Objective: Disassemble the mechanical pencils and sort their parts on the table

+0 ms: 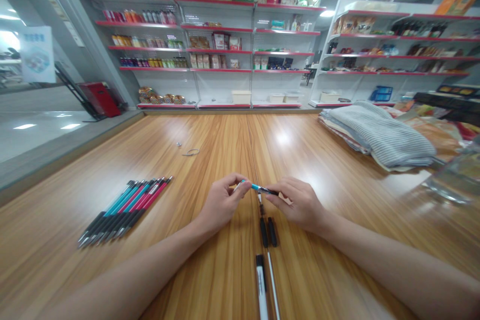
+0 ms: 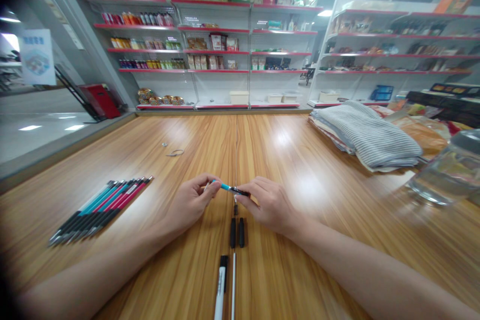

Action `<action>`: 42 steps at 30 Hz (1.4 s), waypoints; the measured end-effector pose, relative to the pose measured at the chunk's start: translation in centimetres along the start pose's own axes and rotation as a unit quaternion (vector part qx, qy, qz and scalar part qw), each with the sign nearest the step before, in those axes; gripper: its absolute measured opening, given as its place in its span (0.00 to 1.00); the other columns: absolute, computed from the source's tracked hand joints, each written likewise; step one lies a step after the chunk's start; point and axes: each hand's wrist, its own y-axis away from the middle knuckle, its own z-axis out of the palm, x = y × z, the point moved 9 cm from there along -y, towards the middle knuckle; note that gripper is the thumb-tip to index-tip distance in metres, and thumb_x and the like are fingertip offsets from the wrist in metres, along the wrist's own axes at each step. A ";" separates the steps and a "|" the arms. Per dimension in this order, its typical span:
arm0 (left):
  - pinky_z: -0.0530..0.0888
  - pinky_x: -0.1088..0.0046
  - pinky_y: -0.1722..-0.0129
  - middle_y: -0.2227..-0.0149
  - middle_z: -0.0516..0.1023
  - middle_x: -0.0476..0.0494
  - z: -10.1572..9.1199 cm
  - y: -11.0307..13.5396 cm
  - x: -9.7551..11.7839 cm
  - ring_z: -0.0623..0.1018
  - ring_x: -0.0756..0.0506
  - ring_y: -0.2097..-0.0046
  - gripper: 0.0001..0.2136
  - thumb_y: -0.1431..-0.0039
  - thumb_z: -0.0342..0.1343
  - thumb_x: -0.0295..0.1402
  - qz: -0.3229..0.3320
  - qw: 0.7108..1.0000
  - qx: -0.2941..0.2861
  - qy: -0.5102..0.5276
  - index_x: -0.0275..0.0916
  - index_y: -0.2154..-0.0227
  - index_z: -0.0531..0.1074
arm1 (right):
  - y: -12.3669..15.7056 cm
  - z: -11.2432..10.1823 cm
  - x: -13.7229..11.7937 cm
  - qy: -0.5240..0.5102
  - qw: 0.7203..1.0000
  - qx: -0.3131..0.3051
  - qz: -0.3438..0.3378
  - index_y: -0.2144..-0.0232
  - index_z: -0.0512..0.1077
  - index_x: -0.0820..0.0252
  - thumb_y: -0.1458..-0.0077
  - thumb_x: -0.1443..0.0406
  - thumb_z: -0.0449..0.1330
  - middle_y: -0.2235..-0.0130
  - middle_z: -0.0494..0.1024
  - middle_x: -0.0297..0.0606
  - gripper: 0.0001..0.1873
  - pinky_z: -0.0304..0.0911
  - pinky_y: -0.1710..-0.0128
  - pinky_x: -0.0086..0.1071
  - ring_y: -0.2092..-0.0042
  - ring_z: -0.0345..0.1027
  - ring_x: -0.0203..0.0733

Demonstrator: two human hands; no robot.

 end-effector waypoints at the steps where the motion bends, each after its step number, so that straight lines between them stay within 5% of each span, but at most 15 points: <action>1: 0.54 0.79 0.80 0.77 0.62 0.54 0.0 0.0 0.0 0.58 0.55 0.78 0.14 0.41 0.54 0.44 0.000 1.000 -0.002 0.002 0.35 0.68 0.72 | 0.0 0.0 0.0 0.001 1.000 0.000 0.000 0.60 0.71 0.60 0.42 0.65 0.59 0.67 0.77 0.38 0.07 0.61 0.66 0.32 0.67 0.67 0.37; 22: 0.55 0.79 0.78 0.77 0.63 0.53 0.9 0.3 0.5 0.60 0.55 0.76 0.13 0.42 0.55 0.41 0.011 0.998 -0.060 0.008 0.34 0.70 0.71 | -0.3 -0.5 -0.3 -0.013 1.000 0.022 -0.001 0.60 0.72 0.59 0.41 0.65 0.59 0.67 0.76 0.38 0.07 0.63 0.66 0.31 0.67 0.68 0.37; 35: 0.51 0.80 0.82 0.80 0.61 0.54 -0.1 -0.5 -1.7 0.56 0.57 0.80 0.18 0.44 0.56 0.48 -0.058 0.991 -0.008 0.123 0.35 0.75 0.66 | -0.1 0.2 -0.5 -0.032 0.999 -0.014 -0.018 0.62 0.72 0.59 0.42 0.63 0.60 0.70 0.75 0.37 0.06 0.64 0.65 0.31 0.67 0.68 0.37; 42: 0.54 0.80 0.81 0.80 0.63 0.53 0.1 -0.7 -1.3 0.59 0.56 0.80 0.19 0.43 0.55 0.48 -0.043 0.996 -0.022 0.074 0.35 0.77 0.66 | 0.0 0.7 -1.1 -0.019 0.997 -0.059 -0.040 0.48 0.67 0.58 0.42 0.62 0.59 0.66 0.76 0.37 0.19 0.64 0.64 0.33 0.65 0.68 0.38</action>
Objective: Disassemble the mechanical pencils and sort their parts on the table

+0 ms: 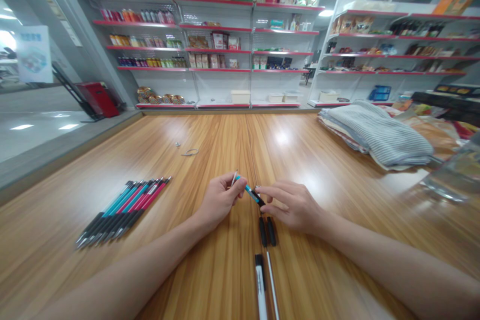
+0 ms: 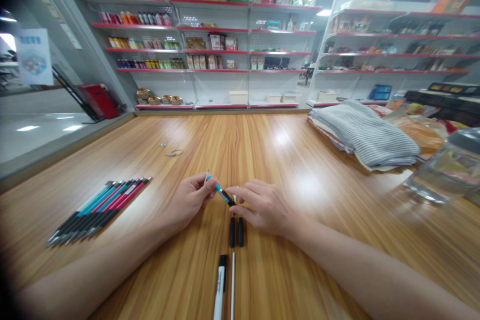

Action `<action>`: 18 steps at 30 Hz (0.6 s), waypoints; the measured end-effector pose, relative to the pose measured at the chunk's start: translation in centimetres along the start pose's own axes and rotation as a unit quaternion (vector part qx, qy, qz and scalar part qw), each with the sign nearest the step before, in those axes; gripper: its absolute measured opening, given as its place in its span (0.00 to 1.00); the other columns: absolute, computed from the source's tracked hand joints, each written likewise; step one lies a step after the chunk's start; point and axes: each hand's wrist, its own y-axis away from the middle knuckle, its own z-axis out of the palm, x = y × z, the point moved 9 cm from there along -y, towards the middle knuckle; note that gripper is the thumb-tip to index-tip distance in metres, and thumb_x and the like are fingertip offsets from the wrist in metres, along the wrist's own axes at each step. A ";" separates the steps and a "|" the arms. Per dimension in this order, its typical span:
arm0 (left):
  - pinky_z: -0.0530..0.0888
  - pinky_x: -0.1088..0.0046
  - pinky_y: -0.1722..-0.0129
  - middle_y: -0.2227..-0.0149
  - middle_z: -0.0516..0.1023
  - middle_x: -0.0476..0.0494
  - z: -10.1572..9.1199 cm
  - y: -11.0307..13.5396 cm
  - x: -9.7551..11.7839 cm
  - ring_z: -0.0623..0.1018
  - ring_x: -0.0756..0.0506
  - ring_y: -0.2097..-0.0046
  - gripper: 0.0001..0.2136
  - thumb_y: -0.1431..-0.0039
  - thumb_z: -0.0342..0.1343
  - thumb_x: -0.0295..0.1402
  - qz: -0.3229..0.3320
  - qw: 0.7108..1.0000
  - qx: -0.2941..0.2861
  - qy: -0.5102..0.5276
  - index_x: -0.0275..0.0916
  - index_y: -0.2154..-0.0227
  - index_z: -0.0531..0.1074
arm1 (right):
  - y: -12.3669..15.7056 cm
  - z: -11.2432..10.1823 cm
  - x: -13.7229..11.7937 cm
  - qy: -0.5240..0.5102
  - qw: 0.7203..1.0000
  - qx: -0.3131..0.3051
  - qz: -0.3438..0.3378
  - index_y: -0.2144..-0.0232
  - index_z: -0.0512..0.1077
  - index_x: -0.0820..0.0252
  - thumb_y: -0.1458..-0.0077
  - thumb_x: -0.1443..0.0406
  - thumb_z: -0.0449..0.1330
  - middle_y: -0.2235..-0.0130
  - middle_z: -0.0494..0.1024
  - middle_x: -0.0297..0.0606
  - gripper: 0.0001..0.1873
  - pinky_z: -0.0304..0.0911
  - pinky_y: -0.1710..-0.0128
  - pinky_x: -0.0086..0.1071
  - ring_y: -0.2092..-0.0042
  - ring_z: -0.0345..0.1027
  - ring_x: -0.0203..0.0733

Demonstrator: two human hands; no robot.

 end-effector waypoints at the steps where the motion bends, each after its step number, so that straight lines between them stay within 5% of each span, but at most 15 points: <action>1: 0.54 0.80 0.81 0.80 0.63 0.53 0.1 0.0 0.0 0.59 0.56 0.79 0.19 0.43 0.54 0.48 0.001 1.000 -0.004 -0.007 0.35 0.77 0.66 | 0.0 0.2 -0.1 0.006 1.000 -0.013 -0.002 0.47 0.66 0.57 0.42 0.61 0.59 0.65 0.76 0.37 0.20 0.64 0.64 0.33 0.64 0.68 0.39; 13: 0.53 0.79 0.81 0.80 0.63 0.53 0.3 -0.1 -0.7 0.58 0.56 0.80 0.21 0.42 0.52 0.50 -0.010 1.000 -0.022 0.000 0.34 0.76 0.66 | 0.2 0.6 -0.1 -0.004 1.000 -0.021 -0.008 0.50 0.68 0.59 0.43 0.61 0.61 0.65 0.75 0.37 0.19 0.63 0.65 0.32 0.65 0.67 0.39; 18: 0.58 0.79 0.78 0.78 0.66 0.50 1.3 0.6 0.0 0.62 0.54 0.78 0.24 0.35 0.40 0.49 -0.030 0.996 -0.073 0.027 0.35 0.78 0.65 | 0.1 -0.3 -0.2 -0.008 1.000 0.016 -0.014 0.51 0.68 0.60 0.43 0.65 0.60 0.66 0.75 0.37 0.17 0.63 0.64 0.33 0.65 0.66 0.39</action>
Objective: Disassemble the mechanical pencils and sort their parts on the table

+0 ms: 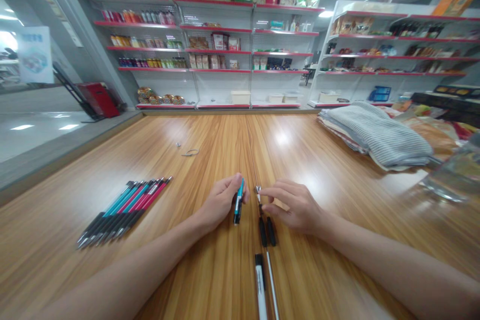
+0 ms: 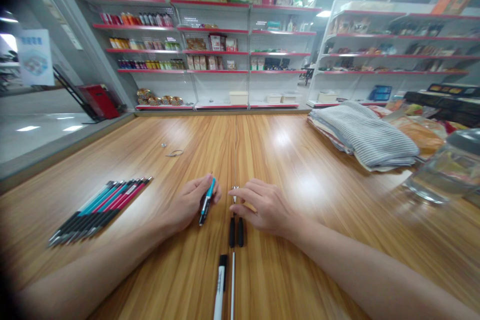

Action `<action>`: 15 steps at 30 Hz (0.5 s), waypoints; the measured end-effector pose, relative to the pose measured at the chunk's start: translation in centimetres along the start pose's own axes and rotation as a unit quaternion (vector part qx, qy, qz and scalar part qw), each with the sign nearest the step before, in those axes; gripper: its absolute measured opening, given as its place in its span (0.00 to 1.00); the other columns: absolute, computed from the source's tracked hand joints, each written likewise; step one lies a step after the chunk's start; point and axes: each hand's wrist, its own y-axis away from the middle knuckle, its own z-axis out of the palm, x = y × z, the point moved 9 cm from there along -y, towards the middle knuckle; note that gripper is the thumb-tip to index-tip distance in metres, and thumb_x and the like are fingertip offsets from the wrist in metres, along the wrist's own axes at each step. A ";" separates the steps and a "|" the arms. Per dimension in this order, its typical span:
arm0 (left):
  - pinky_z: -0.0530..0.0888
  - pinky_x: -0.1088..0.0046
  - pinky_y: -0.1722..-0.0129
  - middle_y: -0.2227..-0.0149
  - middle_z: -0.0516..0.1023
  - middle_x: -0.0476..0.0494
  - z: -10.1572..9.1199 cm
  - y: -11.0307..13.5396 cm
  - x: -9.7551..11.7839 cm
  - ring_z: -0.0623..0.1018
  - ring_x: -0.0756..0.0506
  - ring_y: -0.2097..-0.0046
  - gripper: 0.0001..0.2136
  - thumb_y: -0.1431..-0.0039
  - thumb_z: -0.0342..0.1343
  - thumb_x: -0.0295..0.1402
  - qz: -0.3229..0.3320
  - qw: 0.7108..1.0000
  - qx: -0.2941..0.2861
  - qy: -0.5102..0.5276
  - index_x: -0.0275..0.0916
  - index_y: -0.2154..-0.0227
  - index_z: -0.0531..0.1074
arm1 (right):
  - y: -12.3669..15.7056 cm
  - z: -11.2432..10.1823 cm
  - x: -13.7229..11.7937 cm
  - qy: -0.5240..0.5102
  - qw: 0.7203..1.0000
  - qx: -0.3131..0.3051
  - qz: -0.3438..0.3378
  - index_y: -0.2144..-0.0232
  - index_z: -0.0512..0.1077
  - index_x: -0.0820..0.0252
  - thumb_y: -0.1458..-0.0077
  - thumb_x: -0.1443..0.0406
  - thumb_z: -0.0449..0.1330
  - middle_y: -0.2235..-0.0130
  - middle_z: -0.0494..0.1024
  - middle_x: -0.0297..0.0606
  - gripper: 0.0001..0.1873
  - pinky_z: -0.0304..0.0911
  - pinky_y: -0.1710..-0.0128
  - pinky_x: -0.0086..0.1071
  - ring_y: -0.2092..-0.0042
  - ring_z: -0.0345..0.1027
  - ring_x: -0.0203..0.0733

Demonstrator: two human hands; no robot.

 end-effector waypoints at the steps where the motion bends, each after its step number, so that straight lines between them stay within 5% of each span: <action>1: 0.59 0.78 0.77 0.78 0.66 0.49 0.5 0.2 0.1 0.62 0.54 0.78 0.25 0.35 0.38 0.49 -0.007 1.000 -0.027 0.005 0.34 0.78 0.65 | -0.1 -0.3 0.0 0.006 1.000 0.010 0.003 0.50 0.67 0.60 0.43 0.66 0.60 0.66 0.75 0.37 0.17 0.63 0.64 0.33 0.65 0.66 0.39; 7: 0.62 0.77 0.74 0.78 0.66 0.48 3.5 1.1 0.5 0.64 0.53 0.76 0.26 0.34 0.37 0.48 -0.007 0.982 -0.174 -0.068 0.33 0.78 0.67 | -0.2 -0.5 0.0 0.021 0.999 0.025 0.010 0.45 0.65 0.60 0.41 0.68 0.57 0.63 0.75 0.40 0.21 0.63 0.62 0.34 0.63 0.66 0.40; 15: 0.64 0.78 0.69 0.76 0.67 0.49 5.0 1.7 0.6 0.66 0.52 0.72 0.26 0.34 0.36 0.48 0.018 0.955 -0.247 -0.164 0.34 0.76 0.66 | -0.1 -0.1 -0.6 -0.030 0.999 0.017 -0.027 0.58 0.71 0.60 0.43 0.72 0.57 0.65 0.76 0.39 0.10 0.63 0.64 0.32 0.64 0.66 0.38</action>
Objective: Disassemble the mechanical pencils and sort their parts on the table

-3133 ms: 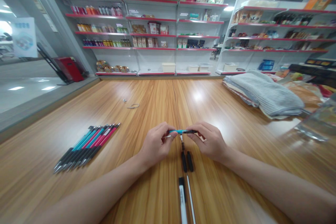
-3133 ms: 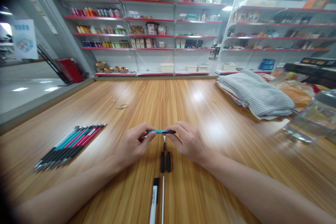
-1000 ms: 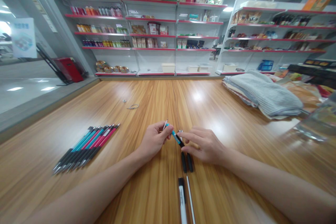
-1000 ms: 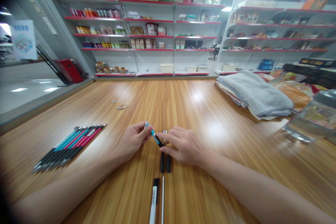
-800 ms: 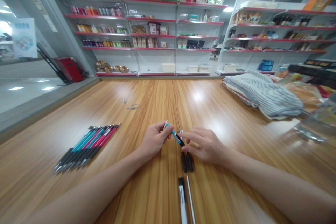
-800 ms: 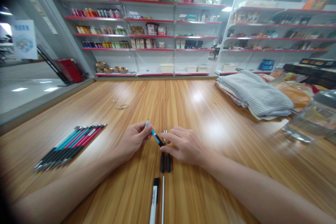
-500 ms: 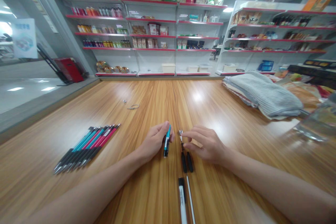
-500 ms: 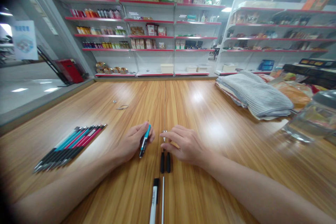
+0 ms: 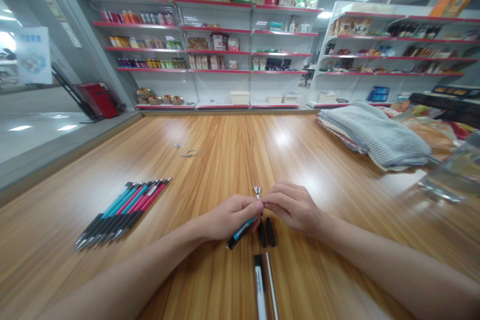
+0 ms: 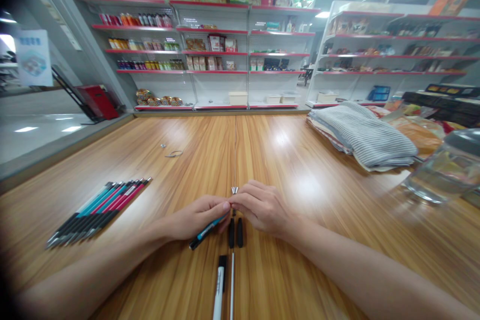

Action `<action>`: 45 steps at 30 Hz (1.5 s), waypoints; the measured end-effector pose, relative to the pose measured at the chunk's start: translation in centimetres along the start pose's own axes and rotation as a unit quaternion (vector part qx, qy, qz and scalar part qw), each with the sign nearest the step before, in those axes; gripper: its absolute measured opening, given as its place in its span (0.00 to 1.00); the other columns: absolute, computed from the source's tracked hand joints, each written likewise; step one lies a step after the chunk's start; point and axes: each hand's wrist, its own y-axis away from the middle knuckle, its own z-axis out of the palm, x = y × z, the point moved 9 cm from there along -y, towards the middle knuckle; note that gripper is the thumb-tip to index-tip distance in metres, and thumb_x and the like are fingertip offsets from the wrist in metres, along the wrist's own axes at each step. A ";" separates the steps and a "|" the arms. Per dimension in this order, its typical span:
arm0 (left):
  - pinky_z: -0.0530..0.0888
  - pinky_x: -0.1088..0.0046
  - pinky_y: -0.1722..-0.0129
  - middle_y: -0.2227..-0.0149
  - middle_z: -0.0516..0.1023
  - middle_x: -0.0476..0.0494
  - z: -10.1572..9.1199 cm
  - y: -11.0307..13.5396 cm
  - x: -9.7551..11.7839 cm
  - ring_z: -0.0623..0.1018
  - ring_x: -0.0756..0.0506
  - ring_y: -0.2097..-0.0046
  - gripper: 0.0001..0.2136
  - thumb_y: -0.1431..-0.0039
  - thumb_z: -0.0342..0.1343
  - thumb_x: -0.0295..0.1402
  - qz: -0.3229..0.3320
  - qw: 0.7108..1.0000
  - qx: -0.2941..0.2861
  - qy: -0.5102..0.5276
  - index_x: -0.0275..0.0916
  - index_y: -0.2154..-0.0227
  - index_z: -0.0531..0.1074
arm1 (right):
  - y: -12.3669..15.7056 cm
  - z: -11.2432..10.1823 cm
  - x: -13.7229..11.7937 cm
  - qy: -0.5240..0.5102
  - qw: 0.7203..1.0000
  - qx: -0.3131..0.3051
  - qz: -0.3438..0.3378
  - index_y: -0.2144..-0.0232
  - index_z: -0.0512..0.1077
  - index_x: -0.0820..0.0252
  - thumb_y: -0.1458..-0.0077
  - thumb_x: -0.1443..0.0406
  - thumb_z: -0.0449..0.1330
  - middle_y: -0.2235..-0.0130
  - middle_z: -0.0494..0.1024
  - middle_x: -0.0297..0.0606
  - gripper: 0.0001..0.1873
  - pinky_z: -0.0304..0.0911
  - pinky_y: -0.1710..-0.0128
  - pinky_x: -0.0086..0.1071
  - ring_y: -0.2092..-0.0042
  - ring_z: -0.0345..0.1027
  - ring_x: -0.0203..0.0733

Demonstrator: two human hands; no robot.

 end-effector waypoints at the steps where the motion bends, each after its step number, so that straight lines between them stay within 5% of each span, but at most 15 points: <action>1: 0.63 0.78 0.69 0.75 0.67 0.49 0.0 0.0 0.0 0.66 0.52 0.72 0.25 0.34 0.36 0.48 0.000 1.000 -0.003 0.001 0.34 0.76 0.66 | 0.0 -0.1 -0.1 -0.012 1.000 0.005 0.001 0.59 0.71 0.60 0.43 0.72 0.57 0.65 0.76 0.39 0.09 0.63 0.64 0.32 0.64 0.66 0.38; 6: 0.59 0.79 0.74 0.78 0.58 0.53 -0.2 0.1 -0.1 0.60 0.54 0.74 0.21 0.36 0.44 0.47 -0.008 1.000 0.003 0.016 0.34 0.76 0.65 | 0.3 -1.6 1.8 -0.097 0.983 0.083 0.129 0.66 0.72 0.61 0.45 0.69 0.59 0.70 0.73 0.36 0.03 0.60 0.70 0.30 0.69 0.64 0.35; 11: 0.57 0.81 0.78 0.78 0.56 0.55 -1.4 0.3 -0.5 0.58 0.56 0.77 0.19 0.40 0.50 0.46 -0.031 0.998 0.040 0.039 0.35 0.78 0.63 | 3.4 -2.7 8.1 -0.239 0.887 0.220 0.328 0.71 0.70 0.62 0.43 0.63 0.58 0.75 0.66 0.31 0.07 0.51 0.79 0.26 0.77 0.56 0.30; 15: 0.60 0.81 0.81 0.81 0.63 0.54 -1.4 1.1 -2.2 0.64 0.55 0.80 0.17 0.41 0.51 0.47 -0.107 0.992 -0.022 0.067 0.36 0.72 0.65 | 4.8 -2.3 11.5 -0.302 0.832 0.256 0.388 0.73 0.69 0.63 0.46 0.59 0.61 0.77 0.65 0.29 0.11 0.44 0.83 0.25 0.80 0.51 0.27; 18: 0.65 0.79 0.81 0.81 0.67 0.53 -1.3 1.8 -2.3 0.69 0.52 0.80 0.17 0.39 0.49 0.48 -0.151 0.985 -0.073 0.047 0.37 0.69 0.65 | 4.6 -2.0 11.9 -0.291 0.837 0.238 0.397 0.73 0.69 0.63 0.47 0.58 0.62 0.78 0.64 0.29 0.13 0.45 0.82 0.25 0.80 0.52 0.28; 21: 0.67 0.76 0.77 0.78 0.69 0.50 -2.6 2.0 0.0 0.72 0.50 0.76 0.13 0.36 0.47 0.41 -0.126 0.980 -0.013 -0.152 0.37 0.69 0.67 | 4.2 -1.9 11.5 -0.270 0.852 0.214 0.395 0.72 0.70 0.63 0.46 0.58 0.61 0.78 0.64 0.29 0.13 0.47 0.82 0.25 0.79 0.53 0.28; 24: 0.69 0.72 0.69 0.67 0.73 0.44 -2.3 2.7 5.0 0.74 0.47 0.68 0.05 0.39 0.52 0.31 -0.024 0.904 0.059 -0.422 0.36 0.70 0.68 | 4.2 -2.0 11.3 -0.251 0.858 0.212 0.395 0.72 0.70 0.63 0.46 0.57 0.61 0.77 0.65 0.30 0.13 0.47 0.82 0.25 0.79 0.53 0.28; 28: 0.68 0.73 0.71 0.65 0.73 0.45 0.9 4.3 8.1 0.75 0.47 0.69 0.05 0.40 0.50 0.23 0.035 0.857 -0.023 -0.513 0.37 0.64 0.68 | 4.1 -2.1 11.1 -0.238 0.863 0.212 0.393 0.72 0.70 0.63 0.46 0.57 0.60 0.77 0.65 0.30 0.13 0.47 0.82 0.25 0.79 0.53 0.28; 35: 0.67 0.73 0.78 0.71 0.76 0.43 3.5 4.6 6.4 0.76 0.45 0.74 0.08 0.46 0.53 0.19 -0.046 0.809 -0.145 -0.568 0.37 0.67 0.74 | 4.6 -2.0 11.6 -0.278 0.830 0.237 0.421 0.73 0.69 0.63 0.47 0.57 0.62 0.79 0.63 0.29 0.14 0.44 0.83 0.24 0.80 0.51 0.27; 39: 0.68 0.71 0.79 0.72 0.77 0.40 5.0 4.8 6.1 0.78 0.42 0.74 0.09 0.48 0.54 0.17 -0.049 0.805 -0.174 -0.565 0.36 0.70 0.76 | 4.5 -2.0 11.6 -0.264 0.844 0.225 0.410 0.72 0.69 0.63 0.46 0.57 0.61 0.78 0.63 0.29 0.14 0.45 0.82 0.24 0.79 0.52 0.28; 42: 0.68 0.71 0.76 0.71 0.78 0.43 3.8 5.5 6.2 0.78 0.43 0.73 0.12 0.51 0.54 0.16 -0.066 0.819 -0.156 -0.548 0.38 0.69 0.75 | 4.5 -2.0 11.6 -0.255 0.850 0.219 0.405 0.72 0.69 0.63 0.46 0.57 0.61 0.78 0.63 0.29 0.13 0.46 0.82 0.24 0.79 0.52 0.28; 45: 0.67 0.71 0.74 0.70 0.77 0.46 0.7 6.3 5.4 0.77 0.44 0.71 0.12 0.51 0.52 0.17 -0.091 0.829 -0.107 -0.541 0.40 0.69 0.73 | 4.5 -2.0 11.7 -0.253 0.852 0.219 0.403 0.71 0.70 0.63 0.46 0.57 0.61 0.78 0.63 0.29 0.13 0.46 0.82 0.24 0.78 0.52 0.28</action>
